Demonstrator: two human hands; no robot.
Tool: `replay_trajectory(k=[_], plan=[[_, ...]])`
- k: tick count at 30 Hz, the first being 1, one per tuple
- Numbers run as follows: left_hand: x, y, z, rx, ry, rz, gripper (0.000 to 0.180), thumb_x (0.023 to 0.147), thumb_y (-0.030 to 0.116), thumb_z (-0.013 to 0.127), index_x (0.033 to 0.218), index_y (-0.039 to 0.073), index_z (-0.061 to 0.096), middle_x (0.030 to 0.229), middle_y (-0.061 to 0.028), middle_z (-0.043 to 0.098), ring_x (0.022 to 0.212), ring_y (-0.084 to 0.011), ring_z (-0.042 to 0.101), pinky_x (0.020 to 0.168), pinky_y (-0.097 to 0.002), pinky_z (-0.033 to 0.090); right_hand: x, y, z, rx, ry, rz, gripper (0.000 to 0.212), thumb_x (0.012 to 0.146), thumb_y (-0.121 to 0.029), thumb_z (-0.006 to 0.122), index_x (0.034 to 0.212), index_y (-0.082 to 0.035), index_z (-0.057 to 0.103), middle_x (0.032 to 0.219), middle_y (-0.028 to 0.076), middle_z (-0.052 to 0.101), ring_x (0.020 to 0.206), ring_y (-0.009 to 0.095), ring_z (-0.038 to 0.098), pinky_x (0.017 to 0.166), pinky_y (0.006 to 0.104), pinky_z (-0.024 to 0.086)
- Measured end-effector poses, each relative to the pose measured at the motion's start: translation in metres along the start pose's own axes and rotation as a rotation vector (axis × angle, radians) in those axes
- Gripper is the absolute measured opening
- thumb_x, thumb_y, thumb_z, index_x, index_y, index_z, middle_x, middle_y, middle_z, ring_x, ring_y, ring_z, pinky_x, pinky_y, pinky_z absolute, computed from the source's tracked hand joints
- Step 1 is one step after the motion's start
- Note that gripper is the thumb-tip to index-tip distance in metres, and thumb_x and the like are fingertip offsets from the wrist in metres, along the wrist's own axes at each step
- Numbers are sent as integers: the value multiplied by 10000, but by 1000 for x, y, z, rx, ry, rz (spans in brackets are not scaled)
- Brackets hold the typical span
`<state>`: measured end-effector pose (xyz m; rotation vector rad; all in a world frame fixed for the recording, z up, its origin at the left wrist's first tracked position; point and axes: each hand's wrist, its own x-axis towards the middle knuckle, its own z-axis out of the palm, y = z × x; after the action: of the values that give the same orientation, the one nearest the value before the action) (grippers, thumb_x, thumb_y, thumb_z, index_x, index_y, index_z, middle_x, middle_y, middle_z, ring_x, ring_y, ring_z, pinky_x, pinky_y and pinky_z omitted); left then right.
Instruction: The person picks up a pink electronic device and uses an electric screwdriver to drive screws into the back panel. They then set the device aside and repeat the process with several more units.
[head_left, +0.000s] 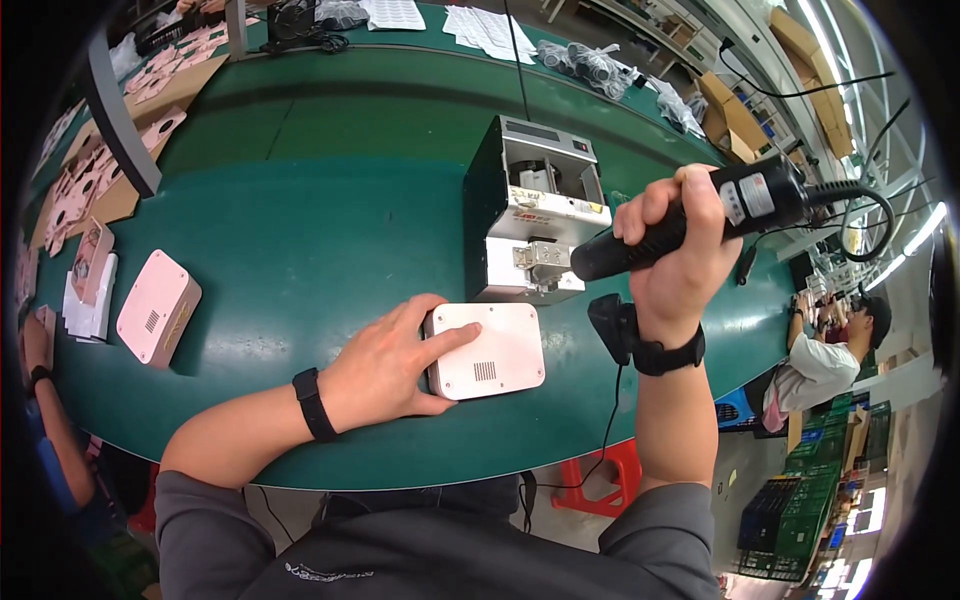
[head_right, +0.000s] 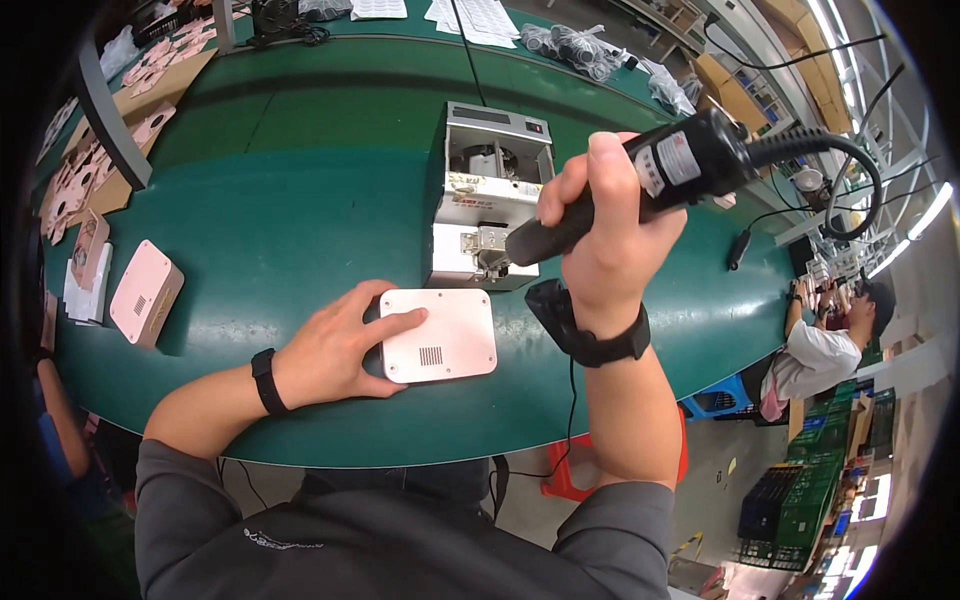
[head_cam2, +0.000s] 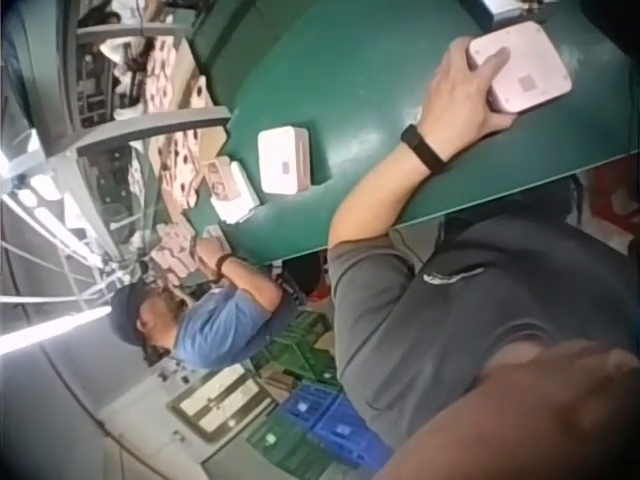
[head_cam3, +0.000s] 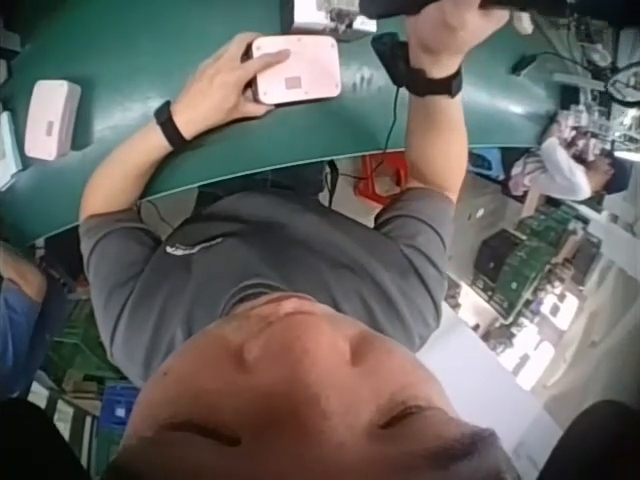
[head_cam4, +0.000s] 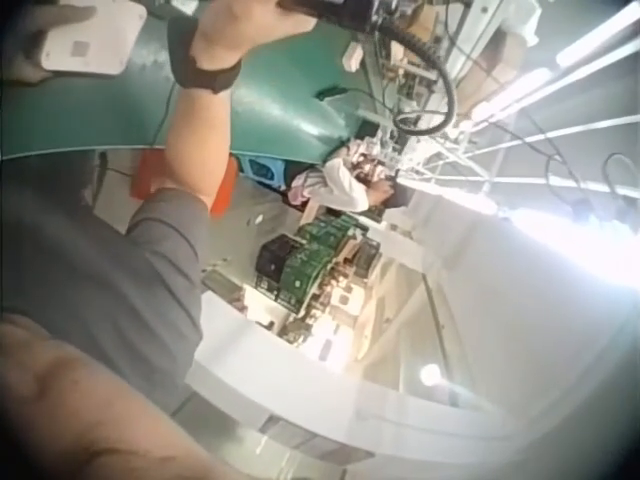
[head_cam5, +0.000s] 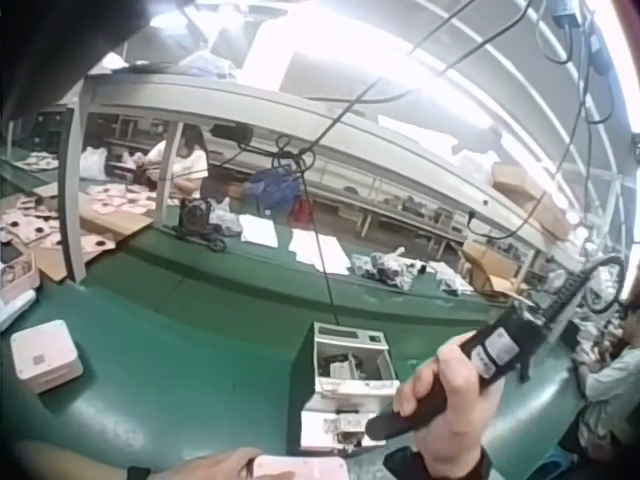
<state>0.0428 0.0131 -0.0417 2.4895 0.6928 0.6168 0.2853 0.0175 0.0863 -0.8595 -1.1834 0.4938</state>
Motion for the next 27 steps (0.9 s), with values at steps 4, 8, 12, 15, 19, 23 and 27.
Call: replay_trajectory(k=[4,8,12,15,19,23,27], plan=[[-2,0,2,4,13,26,819,608,264,870,1350,171,535,1263,-182,457,1114,-354,552,920,-421,509,1,10,3,-79,10,68,197,965,-259,539,942,-63,539,643,49,512,481,161,478,502,340,422],[-1,-5,2,-5,21,10,806,612,256,865,1344,169,539,1268,-176,462,1104,-357,559,912,-426,510,-15,-2,6,-12,-10,223,218,966,-275,526,953,-58,518,641,46,496,478,160,468,510,335,426],[-2,-8,2,-20,32,9,787,621,253,860,1337,175,543,1288,-168,467,1092,-359,572,899,-437,512,-50,-22,7,149,-116,208,257,976,-312,473,1015,-58,466,650,41,471,468,154,451,506,331,426],[-1,-9,2,0,32,30,803,619,262,868,1343,169,532,1287,-173,466,1092,-362,573,900,-438,510,-70,-34,7,217,-186,158,282,977,-334,450,1047,-62,439,656,39,463,462,151,446,501,327,426],[-2,-7,3,46,28,25,818,620,282,877,1348,164,522,1282,-184,470,1097,-366,572,907,-433,506,-81,-41,3,236,-194,224,323,932,-287,578,1092,-85,382,688,88,512,519,191,511,553,364,470],[-3,-6,5,52,47,56,798,643,303,873,1337,130,520,1237,-199,476,1078,-377,576,915,-447,502,-86,-42,3,201,-206,243,351,927,-303,603,1084,-81,382,710,91,526,548,190,525,577,370,478],[-3,-5,4,7,14,28,786,652,296,866,1337,127,518,1230,-207,482,1054,-389,590,890,-451,516,-91,-33,7,115,-174,156,321,944,-367,495,1046,-73,413,655,47,478,455,157,460,491,324,430]])
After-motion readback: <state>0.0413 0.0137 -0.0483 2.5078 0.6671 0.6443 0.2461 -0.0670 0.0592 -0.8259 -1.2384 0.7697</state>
